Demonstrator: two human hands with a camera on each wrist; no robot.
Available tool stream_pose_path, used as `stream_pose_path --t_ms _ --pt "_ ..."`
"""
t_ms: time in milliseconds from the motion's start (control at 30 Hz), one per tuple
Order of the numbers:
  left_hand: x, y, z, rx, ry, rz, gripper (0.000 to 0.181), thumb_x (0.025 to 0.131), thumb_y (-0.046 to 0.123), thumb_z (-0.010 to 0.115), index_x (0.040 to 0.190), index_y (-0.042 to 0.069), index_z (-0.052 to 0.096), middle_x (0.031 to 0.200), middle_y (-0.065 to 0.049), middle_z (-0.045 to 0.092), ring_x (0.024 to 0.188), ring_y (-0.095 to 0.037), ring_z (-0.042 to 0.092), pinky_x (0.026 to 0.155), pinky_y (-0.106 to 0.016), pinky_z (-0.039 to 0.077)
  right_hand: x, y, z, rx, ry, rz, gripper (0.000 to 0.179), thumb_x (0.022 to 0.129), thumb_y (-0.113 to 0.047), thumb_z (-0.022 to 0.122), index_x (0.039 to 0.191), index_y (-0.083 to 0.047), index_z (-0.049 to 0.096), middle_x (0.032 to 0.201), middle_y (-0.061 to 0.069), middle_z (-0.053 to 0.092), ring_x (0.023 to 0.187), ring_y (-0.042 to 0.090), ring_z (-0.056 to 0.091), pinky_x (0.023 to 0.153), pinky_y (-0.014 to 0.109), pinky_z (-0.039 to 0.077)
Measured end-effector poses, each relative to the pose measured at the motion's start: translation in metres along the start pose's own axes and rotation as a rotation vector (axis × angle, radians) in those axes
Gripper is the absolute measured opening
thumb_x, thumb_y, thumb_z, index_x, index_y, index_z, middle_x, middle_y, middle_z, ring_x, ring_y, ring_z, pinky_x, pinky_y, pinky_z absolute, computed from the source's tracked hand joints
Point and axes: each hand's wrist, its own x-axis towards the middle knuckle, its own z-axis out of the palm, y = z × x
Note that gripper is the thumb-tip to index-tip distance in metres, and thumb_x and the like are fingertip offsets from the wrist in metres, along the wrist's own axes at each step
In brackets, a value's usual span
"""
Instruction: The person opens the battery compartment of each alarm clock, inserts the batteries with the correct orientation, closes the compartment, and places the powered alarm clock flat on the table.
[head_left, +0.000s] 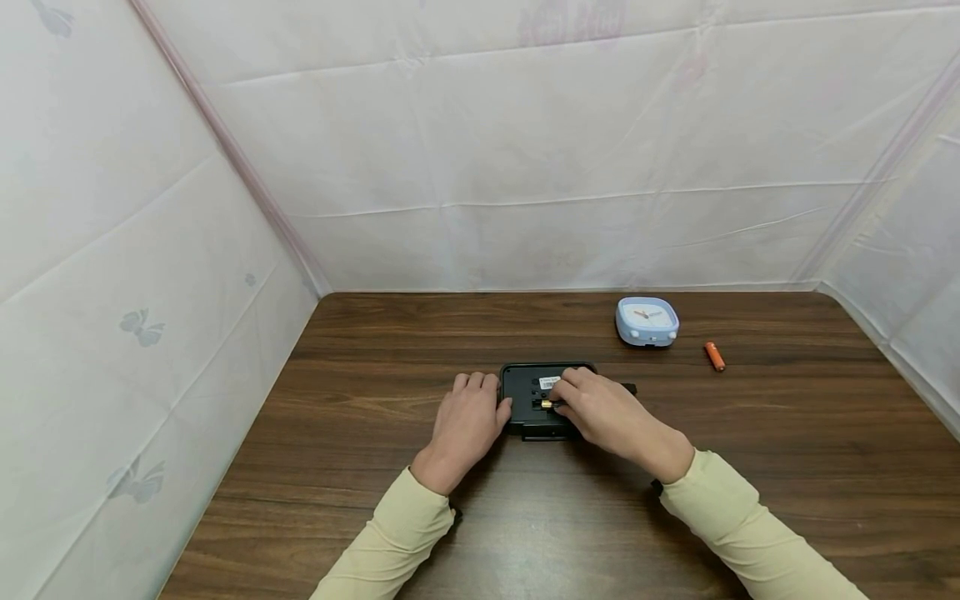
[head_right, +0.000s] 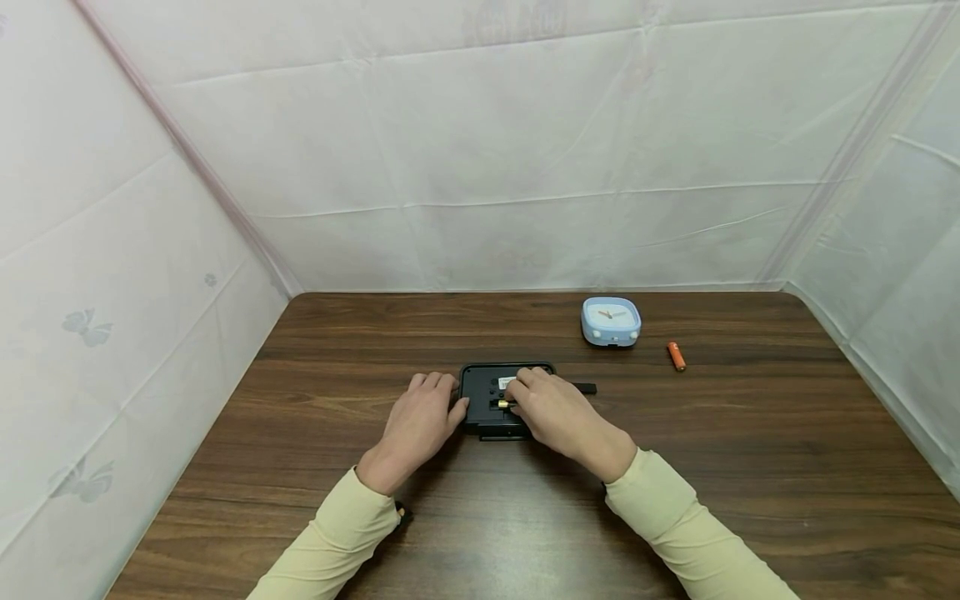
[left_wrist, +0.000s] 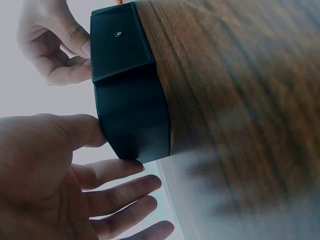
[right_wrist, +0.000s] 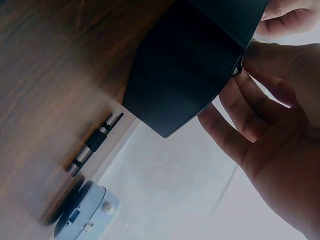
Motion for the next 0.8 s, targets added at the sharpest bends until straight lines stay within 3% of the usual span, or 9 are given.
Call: stream_pose_path --t_ms 267,667,800 --pt "0.0 0.0 -0.001 -0.003 -0.013 -0.007 0.027 0.103 0.026 0.073 0.113 0.0 0.072 0.108 -0.014 0.07 0.102 -0.032 0.061 0.076 -0.044 0.058 0.0 0.001 -0.002 0.032 0.005 -0.002 0.014 0.091 -0.003 0.085 0.101 -0.007 0.077 0.09 0.001 0.058 0.079 0.017 0.057 0.069 0.033 0.054" --pt "-0.001 -0.001 0.001 -0.005 0.018 0.009 0.026 0.102 0.025 0.074 0.109 0.0 0.072 0.105 -0.013 0.07 0.098 -0.031 0.06 0.072 -0.043 0.057 -0.005 0.007 -0.023 0.05 -0.102 0.076 0.017 0.089 -0.005 0.086 0.096 -0.011 0.071 0.089 -0.003 0.057 0.079 0.015 0.059 0.065 0.032 0.054" --pt "-0.001 -0.001 0.001 -0.007 0.016 0.009 0.026 0.102 0.025 0.074 0.109 0.0 0.072 0.105 -0.014 0.07 0.098 -0.032 0.06 0.071 -0.043 0.057 -0.004 0.007 -0.022 0.042 -0.086 0.065 0.018 0.088 -0.004 0.087 0.094 -0.01 0.07 0.088 -0.002 0.058 0.078 0.015 0.06 0.065 0.033 0.055"
